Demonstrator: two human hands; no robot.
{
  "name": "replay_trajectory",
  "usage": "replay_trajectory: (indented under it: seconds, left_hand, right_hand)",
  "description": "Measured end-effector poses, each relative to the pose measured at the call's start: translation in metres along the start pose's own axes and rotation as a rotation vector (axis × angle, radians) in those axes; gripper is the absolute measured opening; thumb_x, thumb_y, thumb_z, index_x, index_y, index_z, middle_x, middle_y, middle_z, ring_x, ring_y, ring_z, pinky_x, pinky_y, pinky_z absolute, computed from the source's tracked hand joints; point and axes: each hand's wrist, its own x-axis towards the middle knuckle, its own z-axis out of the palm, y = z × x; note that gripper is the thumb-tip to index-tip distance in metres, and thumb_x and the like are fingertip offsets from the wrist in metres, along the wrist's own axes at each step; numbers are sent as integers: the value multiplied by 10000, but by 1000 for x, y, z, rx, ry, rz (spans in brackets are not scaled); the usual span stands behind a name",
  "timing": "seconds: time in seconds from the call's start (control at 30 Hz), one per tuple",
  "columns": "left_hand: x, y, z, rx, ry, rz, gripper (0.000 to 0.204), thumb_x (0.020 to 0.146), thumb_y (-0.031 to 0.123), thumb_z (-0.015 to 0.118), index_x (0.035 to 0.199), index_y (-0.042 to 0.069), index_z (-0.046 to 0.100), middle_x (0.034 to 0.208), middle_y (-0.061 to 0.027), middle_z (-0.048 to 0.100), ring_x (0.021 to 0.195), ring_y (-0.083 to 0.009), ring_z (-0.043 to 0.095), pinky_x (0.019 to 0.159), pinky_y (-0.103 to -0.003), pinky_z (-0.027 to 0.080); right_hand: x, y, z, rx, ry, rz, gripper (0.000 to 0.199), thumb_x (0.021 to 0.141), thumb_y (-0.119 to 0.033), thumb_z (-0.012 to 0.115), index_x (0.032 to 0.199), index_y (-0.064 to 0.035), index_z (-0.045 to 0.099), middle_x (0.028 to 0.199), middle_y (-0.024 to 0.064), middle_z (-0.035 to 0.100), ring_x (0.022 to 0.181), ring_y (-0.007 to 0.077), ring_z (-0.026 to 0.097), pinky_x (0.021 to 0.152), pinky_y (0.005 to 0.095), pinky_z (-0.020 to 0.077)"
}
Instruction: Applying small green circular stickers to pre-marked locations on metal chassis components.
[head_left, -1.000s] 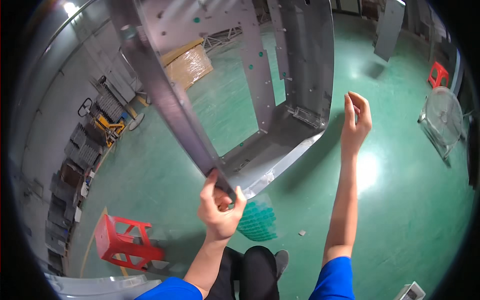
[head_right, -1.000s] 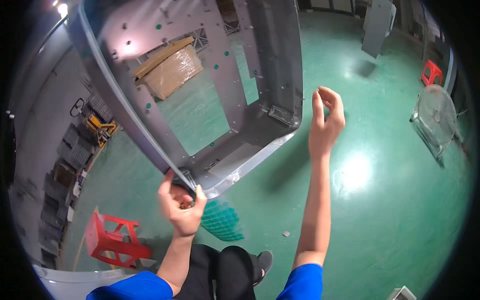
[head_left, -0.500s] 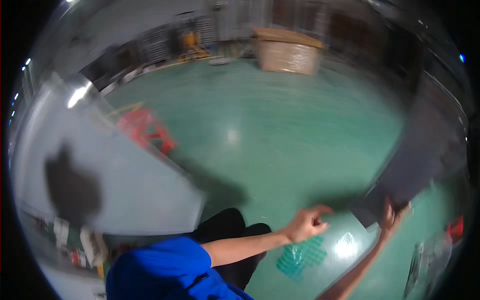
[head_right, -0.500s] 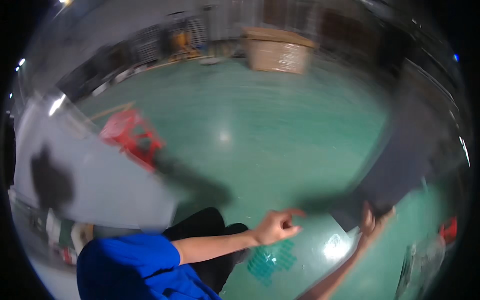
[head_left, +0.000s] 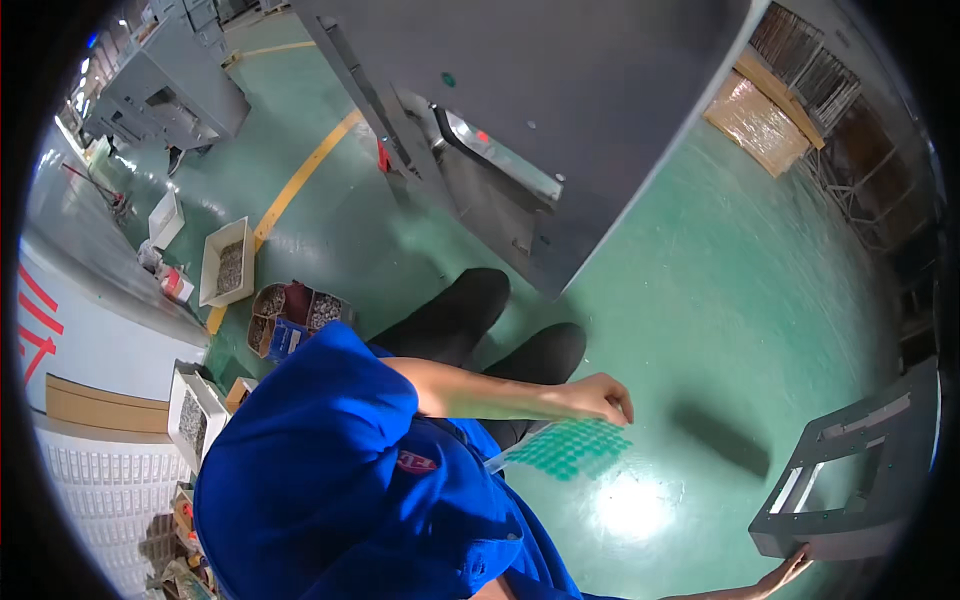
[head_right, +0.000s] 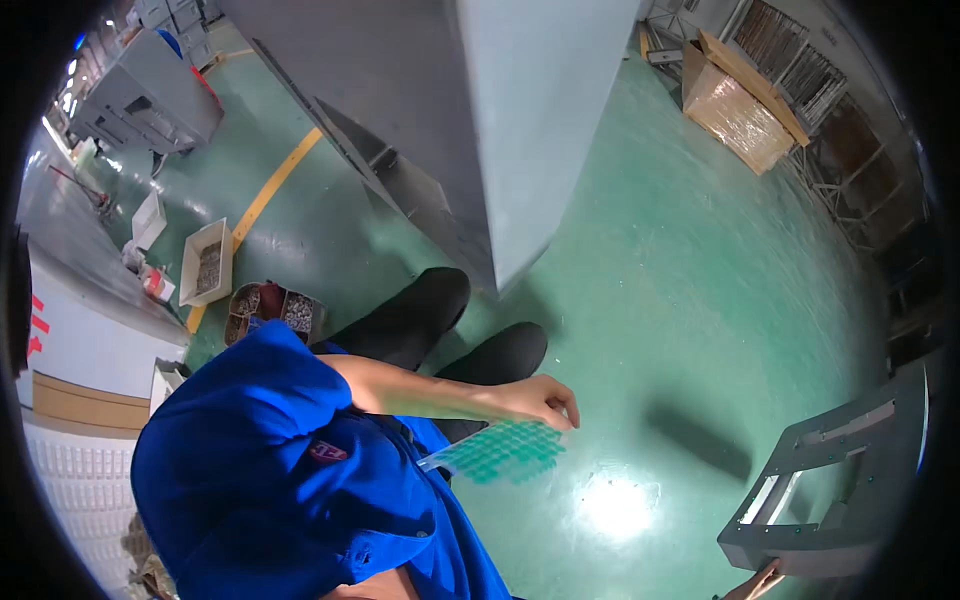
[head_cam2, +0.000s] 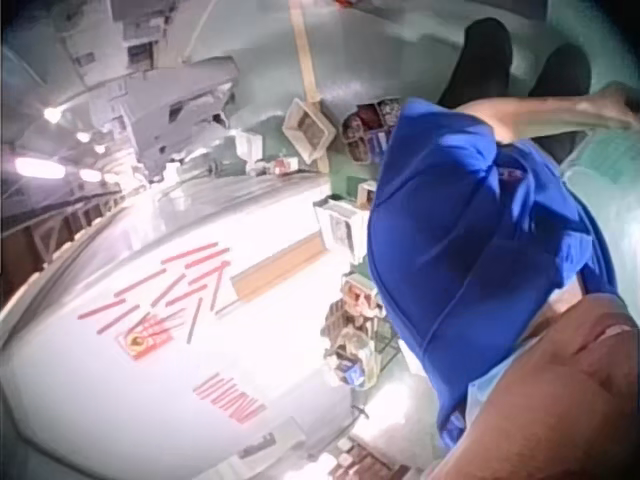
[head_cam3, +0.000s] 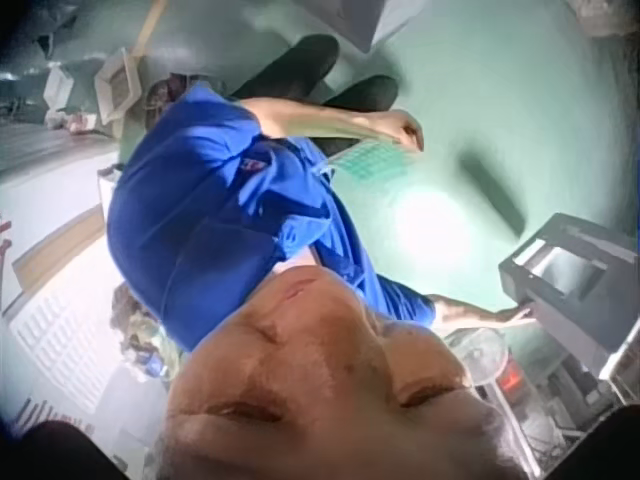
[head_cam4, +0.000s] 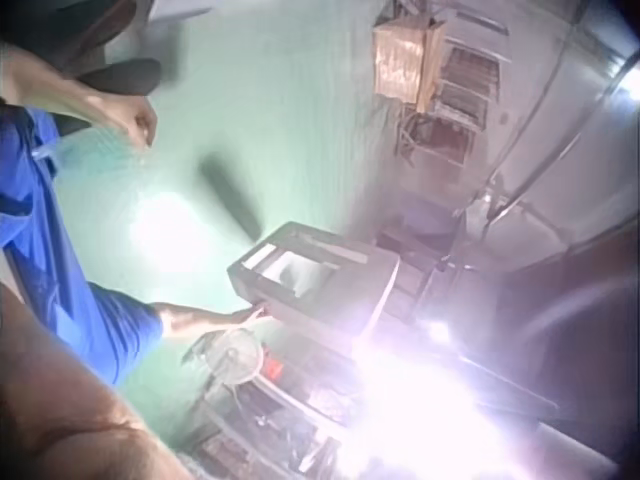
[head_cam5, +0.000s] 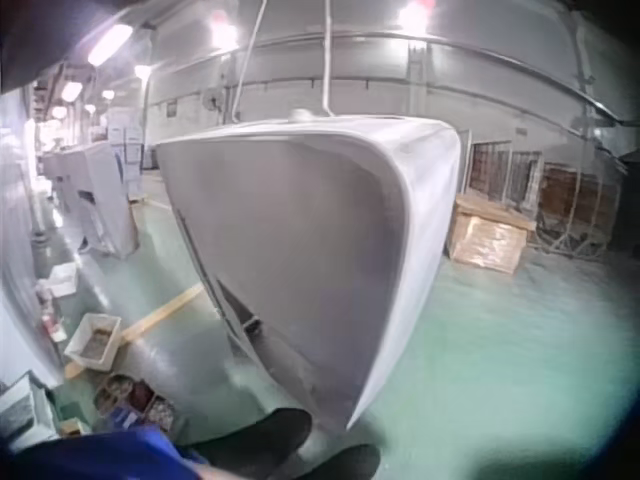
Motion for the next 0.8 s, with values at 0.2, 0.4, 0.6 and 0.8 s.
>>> replay_trajectory:
  seconds: [0.2, 0.4, 0.6, 0.8]
  left_hand:
    - [-90, -31, -37, -341, 137, -375, 223, 867, 112, 610, 1035, -34, 618, 722, -7, 534, 547, -44, 477, 441, -208, 351]
    - [-127, -112, -91, -1300, -477, -68, 181, 944, 113, 529, 1043, -36, 504, 717, -71, 530, 370, -99, 437, 298, -200, 287]
    - [-174, -40, -94, -688, 27, -33, 440, 1016, 301, 409, 724, 14, 571, 436, 13, 376, 316, -61, 330, 307, -203, 276]
    - [-190, -60, -98, -659, 177, 247, 638, 991, 428, 413, 429, 139, 327, 385, 28, 343, 313, -54, 319, 311, -196, 240]
  right_hand:
    - [-7, 53, -51, 56, 337, 88, 501, 905, -354, 605, 1172, 68, 569, 1085, 209, 618, 898, 266, 603, 818, 361, 486]
    - [-188, -169, 78, 684, -61, 314, 258, 925, -162, 534, 1083, 33, 596, 995, 123, 636, 776, 185, 602, 669, 290, 494]
    - [-414, -376, 119, 1217, -1316, 512, 359, 942, -236, 437, 1157, 27, 551, 1020, 121, 607, 911, 209, 614, 796, 317, 504]
    - [-504, -481, 83, 1484, -1596, 1456, 344, 983, -319, 370, 1035, -27, 543, 1081, 120, 582, 1005, 233, 575, 876, 352, 480]
